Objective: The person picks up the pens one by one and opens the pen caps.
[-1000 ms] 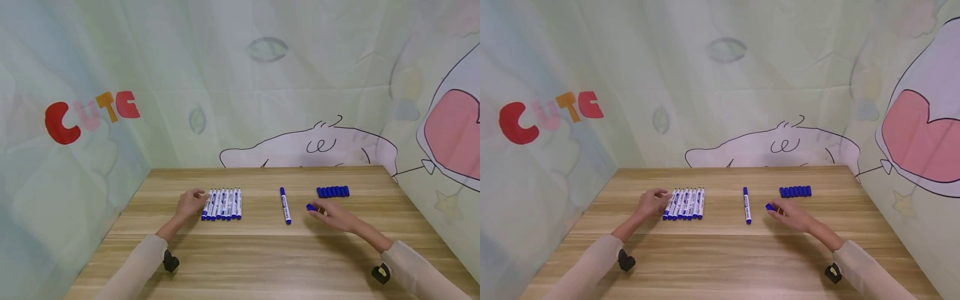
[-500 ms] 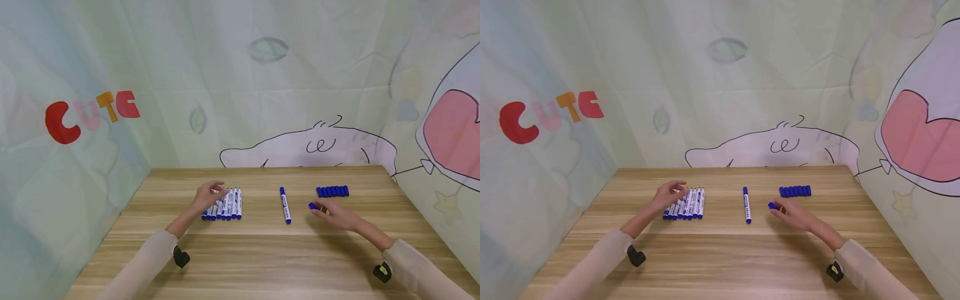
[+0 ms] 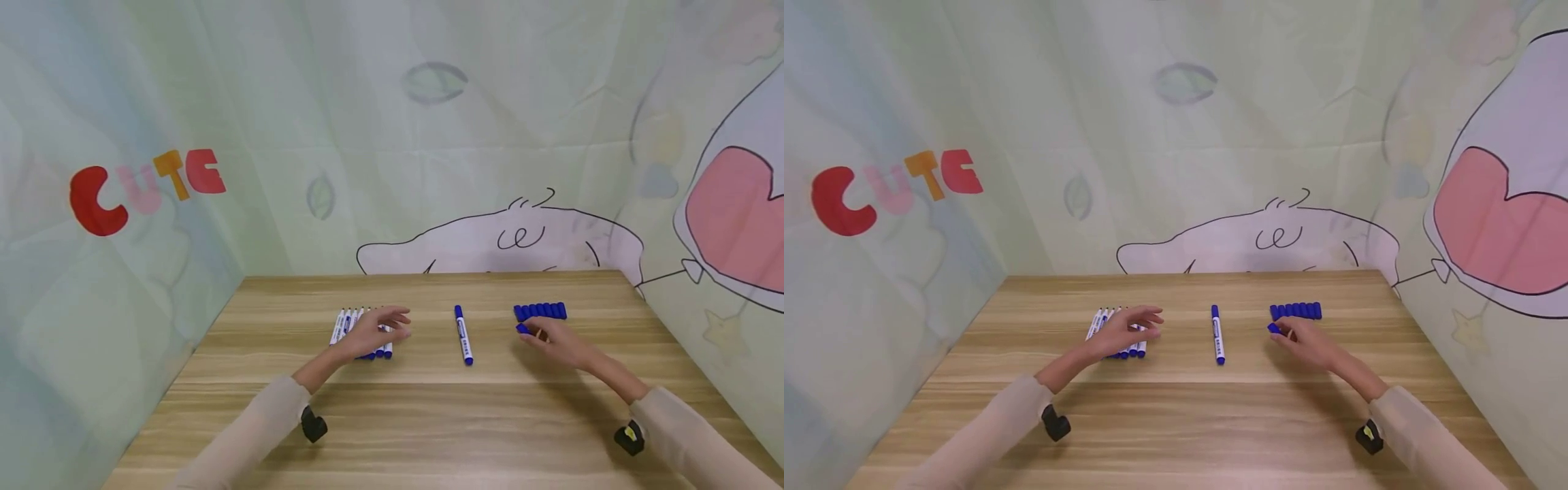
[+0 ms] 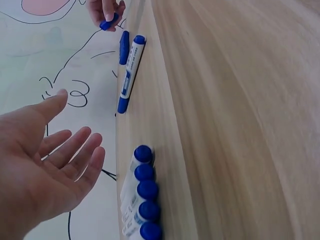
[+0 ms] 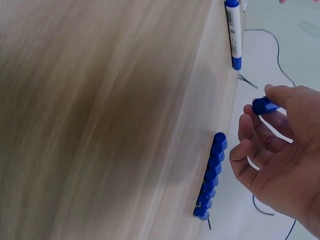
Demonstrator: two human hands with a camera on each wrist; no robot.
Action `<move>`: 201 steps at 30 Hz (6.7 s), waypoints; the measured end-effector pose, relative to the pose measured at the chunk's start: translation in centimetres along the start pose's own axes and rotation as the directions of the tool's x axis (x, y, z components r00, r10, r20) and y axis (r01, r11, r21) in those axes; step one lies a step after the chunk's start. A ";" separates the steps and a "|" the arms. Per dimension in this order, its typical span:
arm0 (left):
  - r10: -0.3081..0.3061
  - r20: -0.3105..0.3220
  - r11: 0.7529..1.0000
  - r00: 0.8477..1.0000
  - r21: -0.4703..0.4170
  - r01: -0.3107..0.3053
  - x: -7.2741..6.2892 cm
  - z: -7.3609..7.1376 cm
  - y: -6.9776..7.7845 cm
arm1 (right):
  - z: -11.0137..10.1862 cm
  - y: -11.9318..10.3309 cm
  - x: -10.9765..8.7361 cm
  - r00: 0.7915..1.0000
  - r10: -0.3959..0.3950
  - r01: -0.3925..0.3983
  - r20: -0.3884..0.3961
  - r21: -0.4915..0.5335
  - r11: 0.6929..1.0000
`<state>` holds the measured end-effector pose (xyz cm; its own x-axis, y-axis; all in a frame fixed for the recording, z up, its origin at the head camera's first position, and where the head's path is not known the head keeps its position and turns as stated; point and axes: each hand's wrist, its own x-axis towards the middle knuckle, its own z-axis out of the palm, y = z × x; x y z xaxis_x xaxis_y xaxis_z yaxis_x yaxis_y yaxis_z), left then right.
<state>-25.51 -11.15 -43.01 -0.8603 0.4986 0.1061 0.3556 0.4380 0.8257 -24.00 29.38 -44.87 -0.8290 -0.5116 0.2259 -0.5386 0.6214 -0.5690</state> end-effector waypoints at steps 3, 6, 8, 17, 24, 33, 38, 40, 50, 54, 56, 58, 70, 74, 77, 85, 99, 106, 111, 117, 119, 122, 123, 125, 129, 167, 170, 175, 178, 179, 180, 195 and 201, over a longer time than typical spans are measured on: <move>0.034 0.032 0.999 0.999 0.012 -0.035 0.2 0.6 -0.1 | -0.2 0.5 0.0 0.999 0.026 -0.026 -0.047 -0.019 0.999; 0.028 0.050 0.999 0.998 0.015 -0.029 0.2 1.0 -0.1 | -0.3 1.2 0.1 0.994 0.046 -0.052 -0.102 -0.051 0.997; 0.013 0.052 1.000 0.999 0.014 -0.013 0.0 1.2 -0.1 | -0.5 1.7 0.3 0.989 0.059 -0.067 -0.133 -0.057 0.996; -0.051 0.081 0.998 0.995 -0.030 0.054 -0.1 2.0 -0.7 | -1.8 3.7 0.1 0.932 0.136 -0.151 -0.335 -0.020 0.988; -0.043 0.108 0.999 0.993 -0.027 0.047 0.5 2.7 -0.5 | -2.8 6.8 -0.9 0.863 0.222 -0.264 -0.454 -0.030 0.964; -0.041 0.114 0.997 0.993 -0.057 0.047 0.3 3.2 -0.4 | -3.2 8.8 -1.1 0.867 0.292 -0.357 -0.404 -0.093 0.929; -0.026 0.120 0.998 0.992 -0.049 0.032 0.2 3.4 -0.2 | -3.1 9.0 -0.9 0.861 0.367 -0.429 -0.351 -0.116 0.896; -0.026 0.121 0.998 0.992 -0.047 0.032 0.2 3.4 0.0 | -3.1 8.9 -0.8 0.851 0.396 -0.461 -0.346 -0.129 0.878; -0.013 0.127 0.999 0.992 -0.048 0.020 0.3 3.5 0.0 | -3.0 9.0 -0.2 0.821 0.476 -0.540 -0.315 -0.158 0.827; -0.011 0.132 0.999 0.991 -0.044 0.017 0.3 3.5 0.2 | -3.1 8.8 -0.2 0.826 0.477 -0.536 -0.300 -0.159 0.829; -0.010 0.137 0.999 0.991 -0.042 0.016 0.4 3.6 0.2 | -3.1 8.6 -0.2 0.830 0.470 -0.527 -0.300 -0.151 0.836; -0.006 0.139 0.999 0.990 -0.037 0.012 0.4 3.6 0.2 | -3.1 8.5 -0.2 0.837 0.454 -0.513 -0.307 -0.147 0.846; -0.038 0.139 0.999 0.990 -0.015 0.040 0.9 3.9 0.2 | -3.3 8.8 -0.2 0.862 0.386 -0.452 -0.327 -0.154 0.879; -0.045 0.145 0.999 0.988 -0.011 0.047 1.1 4.1 0.3 | -3.5 8.8 -0.6 0.871 0.349 -0.421 -0.346 -0.159 0.893; -0.041 0.147 0.999 0.988 -0.011 0.043 1.2 4.2 0.4 | -3.9 8.4 -0.8 0.876 0.316 -0.394 -0.364 -0.162 0.905; -0.026 0.146 1.000 0.989 -0.012 0.028 1.2 4.2 0.7 | -4.6 6.7 -0.8 0.899 0.265 -0.334 -0.349 -0.155 0.930; -0.049 0.143 0.998 0.989 -0.025 0.053 1.4 4.2 0.1 | -3.9 1.6 0.7 0.946 0.205 -0.225 -0.252 -0.053 0.973; -0.055 0.142 0.998 0.988 -0.017 0.058 1.3 4.3 0.6 | -2.1 -0.7 1.8 0.986 0.124 -0.116 -0.110 0.075 0.990; -0.056 0.138 0.998 0.989 -0.021 0.059 1.5 4.5 0.7 | -0.7 -2.0 2.6 0.997 0.080 -0.078 -0.012 0.149 0.986; -0.092 0.115 0.995 0.989 -0.033 0.097 2.7 5.4 1.1 | 0.0 -2.5 3.2 0.999 0.003 -0.011 0.041 0.195 0.981; -0.111 0.088 0.993 0.990 -0.025 0.114 3.4 6.0 1.2 | 0.1 -2.5 3.4 0.999 0.002 -0.012 0.051 0.197 0.980; -0.155 0.024 0.988 0.988 -0.021 0.155 4.5 7.0 1.2 | 0.2 -2.5 3.6 0.998 0.004 -0.016 0.060 0.198 0.980; -0.173 -0.005 0.985 0.985 -0.019 0.173 4.9 7.4 1.1 | 0.3 -2.5 3.7 0.998 0.006 -0.018 0.061 0.200 0.980; -0.218 -0.060 0.976 0.974 -0.031 0.216 5.7 8.3 1.2 | 0.4 -2.5 3.6 0.998 0.011 -0.023 0.064 0.202 0.979; -0.297 -0.165 0.954 0.940 -0.013 0.299 7.2 10.1 1.4 | 0.5 -2.6 3.3 0.997 0.020 -0.036 0.076 0.208 0.977; -0.208 0.056 0.967 0.976 -0.138 0.214 4.1 6.9 2.0 | 0.2 -2.3 2.2 0.991 0.037 -0.064 0.129 0.215 0.974; -0.184 0.067 0.969 0.981 -0.154 0.192 3.6 6.3 2.1 | 0.5 -2.3 2.4 0.990 0.044 -0.073 0.137 0.220 0.973; -0.115 0.102 0.979 0.988 -0.156 0.130 3.0 5.7 2.2 | 1.3 -2.6 3.0 0.984 0.035 -0.082 0.172 0.278 0.957; -0.061 0.116 0.987 0.991 -0.139 0.077 2.8 5.6 2.3 | 1.9 -3.0 3.5 0.978 0.029 -0.096 0.206 0.323 0.942; -0.045 0.120 0.990 0.992 -0.131 0.061 2.7 5.6 2.3 | 2.0 -3.1 3.7 0.975 0.031 -0.106 0.219 0.337 0.936; -0.026 0.122 0.991 0.992 -0.127 0.042 2.7 5.6 2.3 | 2.2 -3.2 3.8 0.972 0.025 -0.107 0.232 0.344 0.933; 0.067 0.053 0.993 0.996 -0.097 -0.062 2.5 5.3 2.3 | 3.8 -5.8 5.3 0.939 -0.083 -0.042 0.333 0.351 0.936; 0.180 0.074 0.983 0.981 -0.044 -0.177 2.8 5.6 2.7 | 3.4 -6.0 4.8 0.931 -0.093 0.001 0.353 0.253 0.968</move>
<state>-24.90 -4.45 -43.58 -0.7529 0.6233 0.2114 0.4860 0.3098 0.8172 -24.19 21.20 -43.01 -0.6683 -0.7437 -0.0157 -0.4840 0.4508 -0.7500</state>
